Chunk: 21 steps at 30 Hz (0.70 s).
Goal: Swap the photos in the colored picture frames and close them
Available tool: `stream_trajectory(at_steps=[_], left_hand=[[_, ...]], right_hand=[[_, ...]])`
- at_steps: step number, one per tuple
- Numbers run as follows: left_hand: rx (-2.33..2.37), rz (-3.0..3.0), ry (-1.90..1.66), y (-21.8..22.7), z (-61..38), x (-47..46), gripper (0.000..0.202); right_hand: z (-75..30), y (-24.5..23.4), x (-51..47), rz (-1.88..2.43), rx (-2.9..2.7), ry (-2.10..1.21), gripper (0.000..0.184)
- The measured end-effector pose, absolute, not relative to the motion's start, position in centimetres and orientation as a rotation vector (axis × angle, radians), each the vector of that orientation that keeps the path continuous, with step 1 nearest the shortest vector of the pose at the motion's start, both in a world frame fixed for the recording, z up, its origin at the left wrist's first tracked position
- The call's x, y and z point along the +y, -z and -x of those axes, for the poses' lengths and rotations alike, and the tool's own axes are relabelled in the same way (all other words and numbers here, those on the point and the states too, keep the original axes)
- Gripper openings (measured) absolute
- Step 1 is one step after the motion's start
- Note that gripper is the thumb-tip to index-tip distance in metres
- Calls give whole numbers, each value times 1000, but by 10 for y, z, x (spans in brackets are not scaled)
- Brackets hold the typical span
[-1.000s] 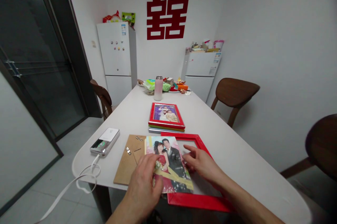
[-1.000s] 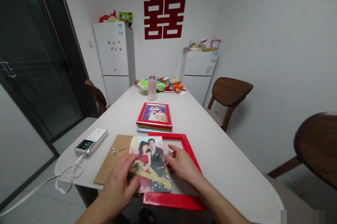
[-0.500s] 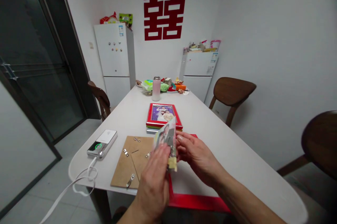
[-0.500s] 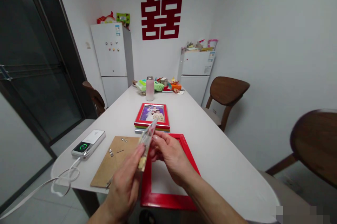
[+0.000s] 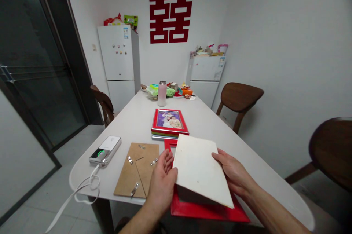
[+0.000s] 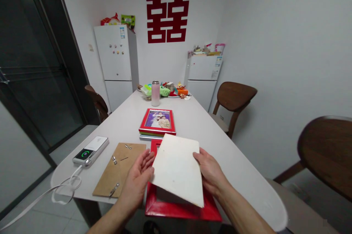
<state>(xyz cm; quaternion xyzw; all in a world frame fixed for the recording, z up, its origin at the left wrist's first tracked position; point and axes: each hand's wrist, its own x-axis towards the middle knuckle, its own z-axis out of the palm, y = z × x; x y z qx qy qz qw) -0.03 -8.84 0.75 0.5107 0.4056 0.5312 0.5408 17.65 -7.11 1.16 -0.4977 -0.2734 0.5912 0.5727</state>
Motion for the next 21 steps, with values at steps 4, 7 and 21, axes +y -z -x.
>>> stream_trajectory(at_steps=[4, 7, 21], left_hand=[[1226, -1637, -1017, 0, 10, -91, 52], [1273, -1848, -857, -1, 12, -98, 52], [1273, -2218, -523, 3, 9, -104, 62]], right_hand=[[-192, -12, -64, 1327, -799, -1412, 51], [-188, -11, -57, 1379, -932, -1442, 51], [-185, 3, -42, 2086, -1873, -227, 32]])
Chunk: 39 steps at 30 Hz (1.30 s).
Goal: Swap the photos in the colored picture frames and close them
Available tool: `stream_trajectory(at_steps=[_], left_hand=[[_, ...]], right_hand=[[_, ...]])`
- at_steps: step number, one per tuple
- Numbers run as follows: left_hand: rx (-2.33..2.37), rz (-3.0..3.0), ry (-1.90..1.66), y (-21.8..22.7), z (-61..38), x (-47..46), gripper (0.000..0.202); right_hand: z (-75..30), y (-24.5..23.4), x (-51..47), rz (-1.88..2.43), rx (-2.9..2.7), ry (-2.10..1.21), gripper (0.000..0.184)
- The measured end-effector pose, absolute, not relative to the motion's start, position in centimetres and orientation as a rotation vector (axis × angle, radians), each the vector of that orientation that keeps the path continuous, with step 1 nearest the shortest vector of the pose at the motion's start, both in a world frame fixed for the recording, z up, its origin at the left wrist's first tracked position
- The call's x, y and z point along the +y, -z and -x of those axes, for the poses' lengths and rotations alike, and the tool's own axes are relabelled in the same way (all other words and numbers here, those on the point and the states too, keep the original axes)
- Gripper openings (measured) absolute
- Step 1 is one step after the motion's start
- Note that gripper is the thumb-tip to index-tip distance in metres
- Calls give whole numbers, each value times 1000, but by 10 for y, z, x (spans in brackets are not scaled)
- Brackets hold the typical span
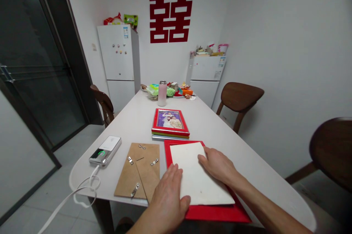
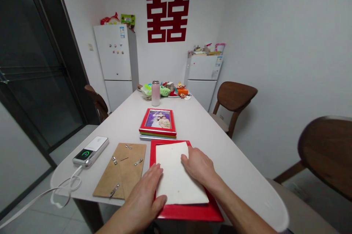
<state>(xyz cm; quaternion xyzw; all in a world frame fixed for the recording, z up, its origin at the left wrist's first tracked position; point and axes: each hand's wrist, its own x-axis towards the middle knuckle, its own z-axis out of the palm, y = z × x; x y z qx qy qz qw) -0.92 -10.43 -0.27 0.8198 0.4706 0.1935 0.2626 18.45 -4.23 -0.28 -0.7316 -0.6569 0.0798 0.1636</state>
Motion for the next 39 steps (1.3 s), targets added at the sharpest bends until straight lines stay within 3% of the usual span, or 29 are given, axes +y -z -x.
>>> stream_trajectory(at_steps=[7, 15, 19, 22, 30, 39], left_hand=[[1298, -2193, -598, -3, 47, -104, 62], [1696, -2233, -203, -12, 125, -100, 79], [1787, -2207, -206, -3, 134, -96, 76], [1763, -2226, -268, 2, 138, -93, 74], [1677, -2320, -587, -15, 116, -99, 67], [1381, -2311, -512, -17, 23, -104, 76]], right_hand=[[-178, -1, -51, 2113, -2000, -23, 36], [-90, -20, -78, 1515, -2252, -261, 38], [-51, -9, -89, 1473, -2365, -266, 53], [-42, -2, -89, 1444, -2349, -372, 52], [-78, -28, -99, 1280, -2158, -487, 52], [-173, -17, -123, 1524, -2101, -432, 41]])
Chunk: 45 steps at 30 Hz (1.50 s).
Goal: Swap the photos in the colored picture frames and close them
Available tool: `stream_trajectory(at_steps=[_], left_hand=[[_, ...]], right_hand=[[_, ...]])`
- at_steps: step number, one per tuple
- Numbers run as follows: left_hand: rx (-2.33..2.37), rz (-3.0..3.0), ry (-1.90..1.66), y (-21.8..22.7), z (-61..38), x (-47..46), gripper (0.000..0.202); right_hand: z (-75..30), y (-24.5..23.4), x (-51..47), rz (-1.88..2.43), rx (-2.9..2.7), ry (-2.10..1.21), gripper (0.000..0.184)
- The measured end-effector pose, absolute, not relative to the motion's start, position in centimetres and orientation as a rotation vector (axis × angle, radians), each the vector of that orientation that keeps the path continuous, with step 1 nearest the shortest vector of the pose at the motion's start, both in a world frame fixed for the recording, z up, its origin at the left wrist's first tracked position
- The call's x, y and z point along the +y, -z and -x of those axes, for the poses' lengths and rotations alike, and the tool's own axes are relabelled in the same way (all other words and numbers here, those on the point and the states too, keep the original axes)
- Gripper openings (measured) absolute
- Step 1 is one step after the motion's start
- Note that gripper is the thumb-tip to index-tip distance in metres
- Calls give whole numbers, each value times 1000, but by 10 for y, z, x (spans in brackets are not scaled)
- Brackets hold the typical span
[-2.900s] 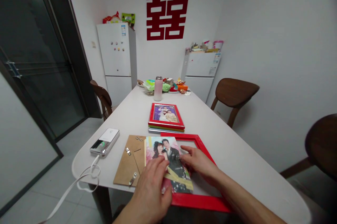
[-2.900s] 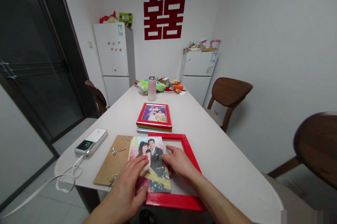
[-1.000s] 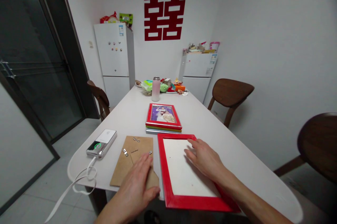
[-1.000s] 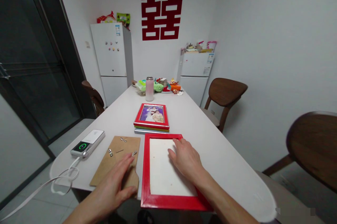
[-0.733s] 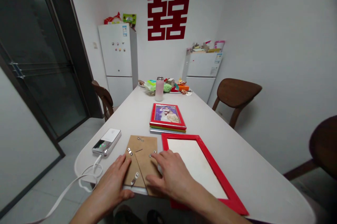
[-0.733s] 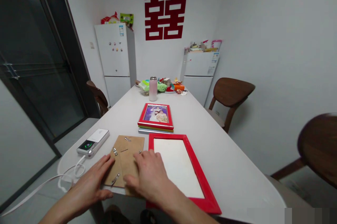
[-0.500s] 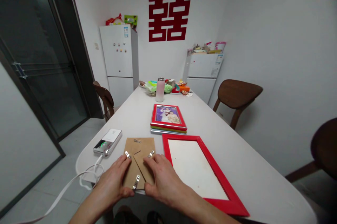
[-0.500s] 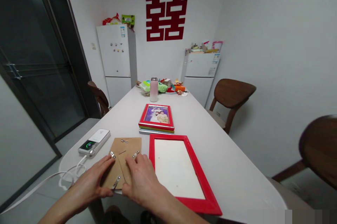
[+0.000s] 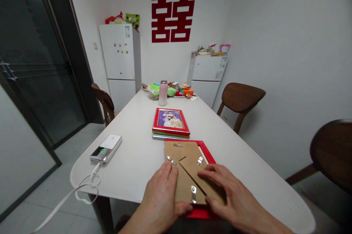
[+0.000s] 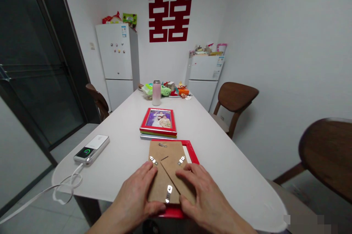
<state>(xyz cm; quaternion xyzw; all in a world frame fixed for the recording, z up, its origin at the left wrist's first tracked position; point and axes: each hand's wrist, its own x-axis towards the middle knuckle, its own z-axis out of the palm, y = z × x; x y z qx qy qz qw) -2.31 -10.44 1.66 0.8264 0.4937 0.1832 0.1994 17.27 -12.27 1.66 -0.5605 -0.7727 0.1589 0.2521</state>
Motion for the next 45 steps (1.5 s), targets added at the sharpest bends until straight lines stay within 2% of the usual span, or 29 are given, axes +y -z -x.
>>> stream_trajectory(at_steps=[6, 10, 15, 17, 21, 23, 34, 40, 45], left_hand=[[1332, -2272, -453, -13, 3, -104, 67], [1315, -2309, -433, -13, 3, -101, 54], [1308, -2332, -417, -12, 5, -101, 47], [1277, -2339, -398, -12, 7, -103, 52], [1174, -2384, -331, -10, 9, -105, 80], [1182, -2402, -310, -9, 8, -105, 84], [1207, -2443, -329, -3, 8, -103, 82], [1213, -2468, -267, -6, 9, -102, 81], [1204, -2487, -261, -6, 9, -101, 82]], right_hand=[[-193, -3, -122, 1646, -2076, -446, 39], [-195, 5, -120, 1644, -2088, -420, 40], [-200, 9, -114, 1614, -2140, -341, 34], [-203, 9, -107, 1630, -2130, -248, 33], [-204, 10, -88, 1750, -2122, -42, 33], [-203, 10, -81, 1803, -2136, 9, 33], [-204, 13, -86, 1705, -2178, 17, 32], [-187, 2, -116, 1286, -2413, -51, 27], [-179, -4, -129, 1195, -2497, -85, 27]])
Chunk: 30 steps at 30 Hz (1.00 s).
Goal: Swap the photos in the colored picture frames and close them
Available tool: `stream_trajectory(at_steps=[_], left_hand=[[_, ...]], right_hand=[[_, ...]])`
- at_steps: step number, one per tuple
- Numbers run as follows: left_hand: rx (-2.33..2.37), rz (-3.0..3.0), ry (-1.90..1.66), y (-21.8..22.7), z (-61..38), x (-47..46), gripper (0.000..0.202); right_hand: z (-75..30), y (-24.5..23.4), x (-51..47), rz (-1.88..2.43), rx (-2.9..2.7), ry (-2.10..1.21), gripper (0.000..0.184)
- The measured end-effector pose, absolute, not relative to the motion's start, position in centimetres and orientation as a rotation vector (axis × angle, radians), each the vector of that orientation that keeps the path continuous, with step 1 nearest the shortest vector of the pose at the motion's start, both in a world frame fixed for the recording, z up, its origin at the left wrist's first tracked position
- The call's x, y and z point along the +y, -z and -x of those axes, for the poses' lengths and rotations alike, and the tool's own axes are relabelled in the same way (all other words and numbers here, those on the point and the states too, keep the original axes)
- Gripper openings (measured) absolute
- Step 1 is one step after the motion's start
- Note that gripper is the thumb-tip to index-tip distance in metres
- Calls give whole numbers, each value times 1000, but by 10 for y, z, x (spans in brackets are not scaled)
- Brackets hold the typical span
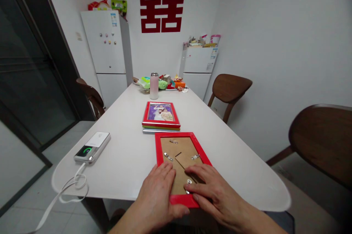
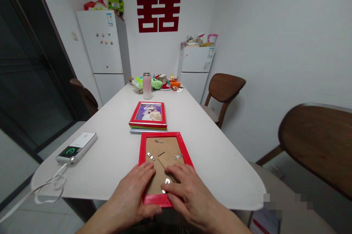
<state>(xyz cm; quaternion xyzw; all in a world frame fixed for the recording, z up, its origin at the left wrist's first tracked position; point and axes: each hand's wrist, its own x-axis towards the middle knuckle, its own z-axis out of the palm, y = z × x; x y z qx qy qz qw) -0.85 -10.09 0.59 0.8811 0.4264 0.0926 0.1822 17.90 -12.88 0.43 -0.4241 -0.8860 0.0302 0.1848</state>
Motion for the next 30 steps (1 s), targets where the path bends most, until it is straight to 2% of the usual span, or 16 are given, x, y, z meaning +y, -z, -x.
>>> stream_trajectory(at_steps=[12, 17, 22, 26, 30], left_hand=[[1148, -2449, -372, -2, 13, -98, 81], [1144, -2431, -389, 1, 15, -98, 82], [1143, -2433, -378, 2, 14, -98, 82], [1133, -2443, -373, 2, 15, -97, 82], [1087, -2433, -424, 3, 18, -96, 85]], right_hand=[[-176, -10, -132, 1107, -2588, -94, 28], [-178, -10, -131, 1126, -2565, -202, 26], [-172, -6, -111, 1226, -2429, -268, 32], [-154, -3, -81, 1336, -2389, -214, 31], [-139, 0, -62, 1418, -2505, -113, 23]])
